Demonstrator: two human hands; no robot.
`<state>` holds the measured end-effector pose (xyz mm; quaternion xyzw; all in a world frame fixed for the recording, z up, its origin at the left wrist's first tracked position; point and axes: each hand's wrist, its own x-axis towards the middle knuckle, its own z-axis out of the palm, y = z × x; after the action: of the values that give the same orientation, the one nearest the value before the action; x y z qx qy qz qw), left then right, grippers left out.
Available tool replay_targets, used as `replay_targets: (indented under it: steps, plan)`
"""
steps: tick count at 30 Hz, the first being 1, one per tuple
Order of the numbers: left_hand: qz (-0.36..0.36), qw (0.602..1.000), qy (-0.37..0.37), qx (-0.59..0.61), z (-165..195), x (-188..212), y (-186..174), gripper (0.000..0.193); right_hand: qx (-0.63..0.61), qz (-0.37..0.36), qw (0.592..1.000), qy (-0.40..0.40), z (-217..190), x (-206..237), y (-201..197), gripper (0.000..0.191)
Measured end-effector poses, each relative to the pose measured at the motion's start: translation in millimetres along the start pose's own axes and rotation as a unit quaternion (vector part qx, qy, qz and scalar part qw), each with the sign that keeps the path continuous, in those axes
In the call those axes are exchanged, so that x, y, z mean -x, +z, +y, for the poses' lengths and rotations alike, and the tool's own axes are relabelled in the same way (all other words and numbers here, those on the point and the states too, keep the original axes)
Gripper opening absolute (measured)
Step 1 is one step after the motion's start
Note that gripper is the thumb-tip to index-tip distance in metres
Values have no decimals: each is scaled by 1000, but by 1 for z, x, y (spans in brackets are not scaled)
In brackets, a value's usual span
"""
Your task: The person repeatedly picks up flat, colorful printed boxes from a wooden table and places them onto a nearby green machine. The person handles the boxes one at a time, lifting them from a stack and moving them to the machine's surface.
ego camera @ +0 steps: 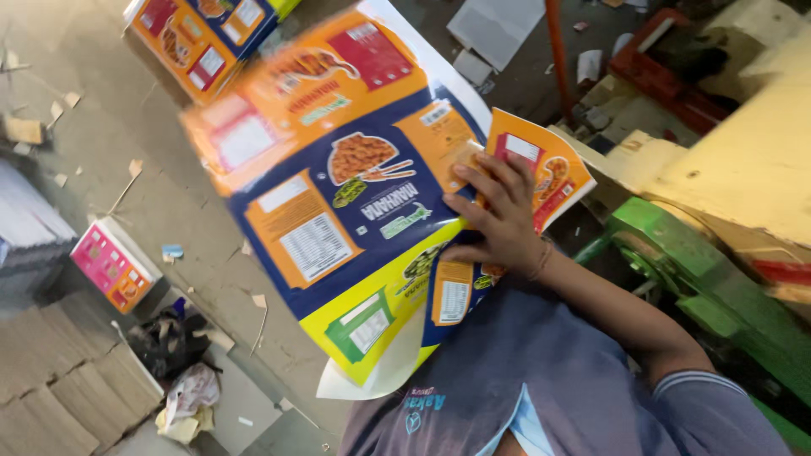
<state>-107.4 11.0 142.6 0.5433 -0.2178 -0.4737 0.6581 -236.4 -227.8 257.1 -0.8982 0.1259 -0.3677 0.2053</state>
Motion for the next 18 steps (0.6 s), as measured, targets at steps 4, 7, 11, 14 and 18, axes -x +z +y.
replay_targets:
  steps: [4, 7, 11, 14, 18]
  plan:
    - [23, 999, 24, -9, 15, 31, -18, 67, -14, 20, 1000, -15, 5, 4, 3, 63]
    - [32, 998, 41, -18, 20, 49, -21, 69, -40, 28, 999, -20, 10, 11, 5, 51]
    - [32, 997, 67, -26, 20, 62, -21, 71, -69, 31, 997, -12, 14, 27, 15, 39]
    - [25, 995, 92, -25, 16, 69, -12, 73, -74, 57, 995, -42, 17, 34, 21, 33]
    - [14, 991, 129, -21, 23, 63, 0, 75, -53, 94, 993, -43, 20, 32, 16, 26]
